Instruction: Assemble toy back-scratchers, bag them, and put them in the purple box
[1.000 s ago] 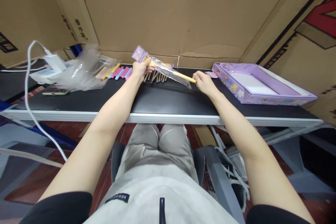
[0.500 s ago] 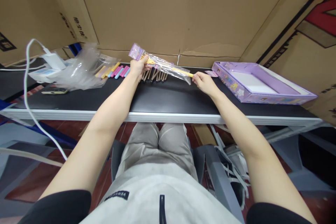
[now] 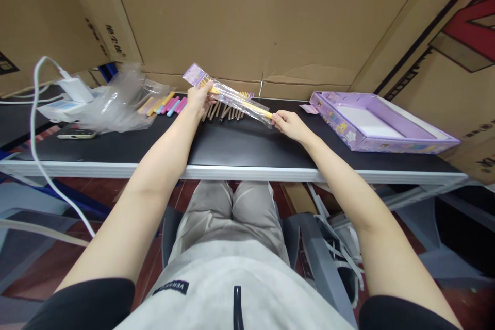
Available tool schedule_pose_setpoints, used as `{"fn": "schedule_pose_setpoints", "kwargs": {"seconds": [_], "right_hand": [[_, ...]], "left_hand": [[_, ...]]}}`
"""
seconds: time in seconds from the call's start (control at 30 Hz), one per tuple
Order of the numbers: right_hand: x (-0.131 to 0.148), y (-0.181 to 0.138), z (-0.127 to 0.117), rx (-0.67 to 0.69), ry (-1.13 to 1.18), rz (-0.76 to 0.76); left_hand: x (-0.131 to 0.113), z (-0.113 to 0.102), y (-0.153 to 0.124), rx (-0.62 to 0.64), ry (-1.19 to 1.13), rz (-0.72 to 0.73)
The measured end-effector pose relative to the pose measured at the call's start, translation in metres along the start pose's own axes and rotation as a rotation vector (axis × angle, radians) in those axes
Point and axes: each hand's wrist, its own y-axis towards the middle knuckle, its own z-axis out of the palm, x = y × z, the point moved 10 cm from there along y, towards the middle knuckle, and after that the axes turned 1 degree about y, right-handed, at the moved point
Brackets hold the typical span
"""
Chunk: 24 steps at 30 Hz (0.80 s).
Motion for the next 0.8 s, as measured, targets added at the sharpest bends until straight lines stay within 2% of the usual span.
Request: {"fn": "schedule_pose_setpoints", "kwargs": {"seconds": [0.07,0.2,0.33,0.47,0.6,0.7,0.8], "right_hand": [[0.005,0.0,0.005,0.008,-0.017,-0.016],[0.008,0.0,0.0,-0.081,-0.022,-0.042],[0.005,0.001,-0.002,-0.113,-0.069,-0.066],[-0.004,0.004,-0.013,-0.241,-0.139,-0.037],[-0.015,0.005,-0.026,-0.332,-0.104,0.021],[-0.013,0.004,-0.03,-0.346,-0.053,0.02],[0.006,0.001,-0.023,-0.281,-0.062,-0.088]], "left_hand": [[0.002,-0.003,0.003,-0.018,0.006,-0.014],[0.006,-0.006,0.008,-0.046,0.005,-0.034],[0.011,-0.007,0.01,-0.056,-0.006,-0.054],[0.014,-0.002,0.012,-0.028,-0.029,-0.082],[0.017,0.003,0.01,0.001,-0.026,-0.111],[0.016,0.004,0.008,0.009,-0.023,-0.106],[0.018,0.007,0.003,0.023,-0.018,-0.099]]}}
